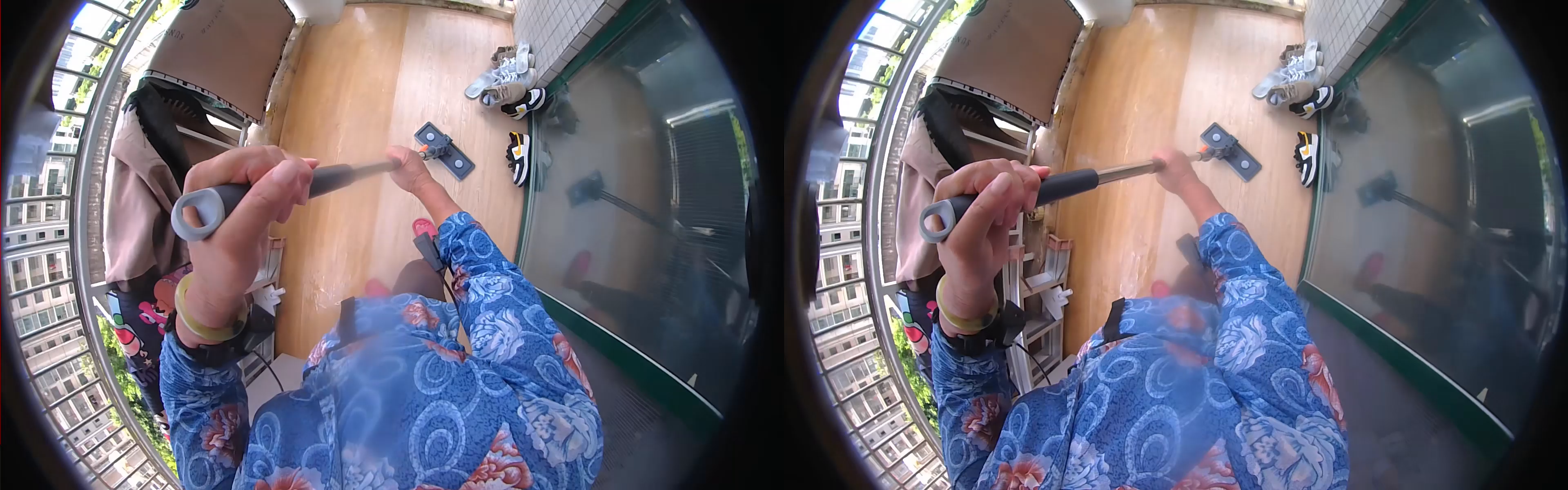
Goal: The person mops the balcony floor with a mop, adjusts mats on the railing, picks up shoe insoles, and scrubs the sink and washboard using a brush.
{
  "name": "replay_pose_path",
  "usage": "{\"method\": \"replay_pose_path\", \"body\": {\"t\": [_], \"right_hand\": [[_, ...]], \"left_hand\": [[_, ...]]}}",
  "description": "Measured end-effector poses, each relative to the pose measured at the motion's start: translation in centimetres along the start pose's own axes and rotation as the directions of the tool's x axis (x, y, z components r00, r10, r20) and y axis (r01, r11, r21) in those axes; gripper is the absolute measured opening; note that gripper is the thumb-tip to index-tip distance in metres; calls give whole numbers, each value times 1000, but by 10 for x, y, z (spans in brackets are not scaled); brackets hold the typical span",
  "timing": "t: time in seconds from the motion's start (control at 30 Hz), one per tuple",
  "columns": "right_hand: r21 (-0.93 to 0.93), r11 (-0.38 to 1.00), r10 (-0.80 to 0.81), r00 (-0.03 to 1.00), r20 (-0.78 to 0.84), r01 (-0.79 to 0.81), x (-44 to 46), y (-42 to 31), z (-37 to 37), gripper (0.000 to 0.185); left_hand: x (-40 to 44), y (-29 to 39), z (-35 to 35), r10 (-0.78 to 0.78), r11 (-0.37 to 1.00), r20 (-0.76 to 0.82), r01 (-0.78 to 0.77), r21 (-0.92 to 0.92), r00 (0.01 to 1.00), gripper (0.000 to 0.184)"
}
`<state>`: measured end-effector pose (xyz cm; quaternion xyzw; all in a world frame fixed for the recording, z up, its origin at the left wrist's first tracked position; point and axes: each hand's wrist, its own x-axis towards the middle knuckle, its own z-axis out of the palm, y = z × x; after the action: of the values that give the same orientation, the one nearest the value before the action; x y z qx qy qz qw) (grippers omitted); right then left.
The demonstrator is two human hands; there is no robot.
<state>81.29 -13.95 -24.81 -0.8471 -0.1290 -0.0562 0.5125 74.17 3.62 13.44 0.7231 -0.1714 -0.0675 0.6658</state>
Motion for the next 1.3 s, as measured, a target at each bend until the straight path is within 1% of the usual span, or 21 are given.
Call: {"method": "replay_pose_path", "body": {"t": [0.1, 0.13, 0.17, 0.2, 0.3, 0.33, 0.43, 0.47, 0.5, 0.57, 0.63, 0.7, 0.73, 0.77, 0.87, 0.97, 1.03, 1.13, 1.17, 1.2, 1.3], "right_hand": [[89, 996, 31, 999, -21, -29, -31, -63, 34, 6], [65, 997, 30, 999, -18, -29, -40, -79, 48, 6], [44, 999, 30, 999, -14, -30, -48, -94, 63, 6], [24, 999, 29, 1000, -8, -29, -57, -110, 78, 7], [261, 965, 42, 998, -35, -32, -80, -158, 112, 8], [311, 949, 57, 998, 11, -57, -84, -169, 123, 9], [437, 888, 84, 985, 149, -142, -89, -193, 143, 12], [469, 866, 86, 976, 199, -172, -86, -198, 143, 12], [497, 844, 83, 965, 250, -202, -84, -202, 142, 13], [564, 810, 25, 969, 245, -163, -75, -202, 142, 16], [612, 775, -13, 963, 269, -160, -59, -204, 128, 17], [615, 779, -15, 977, 214, -124, -30, -201, 112, 19], [608, 789, -21, 985, 169, -88, -11, -197, 106, 19], [602, 797, -29, 992, 123, -51, 8, -189, 97, 19], [551, 834, -12, 999, 32, -7, 75, -152, 60, 19], [370, 912, -141, 981, -131, 180, 151, -88, 17, 18], [252, 949, -158, 976, -148, 192, 195, -52, -28, 15], [39, 986, -156, 978, -138, 163, 272, 25, -79, 9], [-65, 985, -166, 976, -139, 158, 295, 50, -97, 8], [-166, 975, -170, 976, -136, 147, 315, 73, -113, 6], [-234, 972, -77, 974, -214, 26, 361, 134, -159, 8]], "left_hand": [[-41, 26, -26, -50, 997, -60, 53, 53, 997, 18], [-53, 30, -36, -1, 998, -72, 6, 67, 997, 17], [-61, 39, -53, -51, 993, 18, 49, 112, 999, 18], [-70, 45, -60, -30, 996, 37, 27, 86, 999, 18], [-91, 65, -79, -28, 997, 38, 25, 76, 999, 21], [-96, 71, -82, -39, 996, 31, 37, 84, 999, 22], [-102, 82, -82, 72, 941, 63, -88, 328, 995, 23], [-102, 85, -85, -63, 985, -28, 67, 161, 998, 23], [-102, 87, -82, -36, 988, -26, 40, 148, 999, 23], [-93, 90, -78, 6, 993, -13, -4, 117, 1000, 22], [-82, 94, -80, 62, 992, 74, -70, 107, 995, 24], [-65, 98, -79, 100, 990, 97, -109, 94, 990, 26], [-55, 97, -88, 97, 985, 80, -108, 135, 992, 27], [-43, 95, -87, 99, 991, 63, -104, 81, 993, 28], [1, 78, -71, 139, 986, -65, -132, 105, 988, 26], [67, 51, -45, 202, 963, -119, -175, 206, 972, 35], [120, 31, -21, 258, 948, -107, -231, 219, 960, 37], [199, -1, 10, 222, 972, -79, -214, 100, 972, 34], [221, -19, 26, 234, 972, -159, -227, 62, 959, 32], [248, -31, 36, 241, 970, -133, -234, 64, 961, 30], [317, -80, 59, 255, 966, -76, -251, 57, 964, 25]]}}
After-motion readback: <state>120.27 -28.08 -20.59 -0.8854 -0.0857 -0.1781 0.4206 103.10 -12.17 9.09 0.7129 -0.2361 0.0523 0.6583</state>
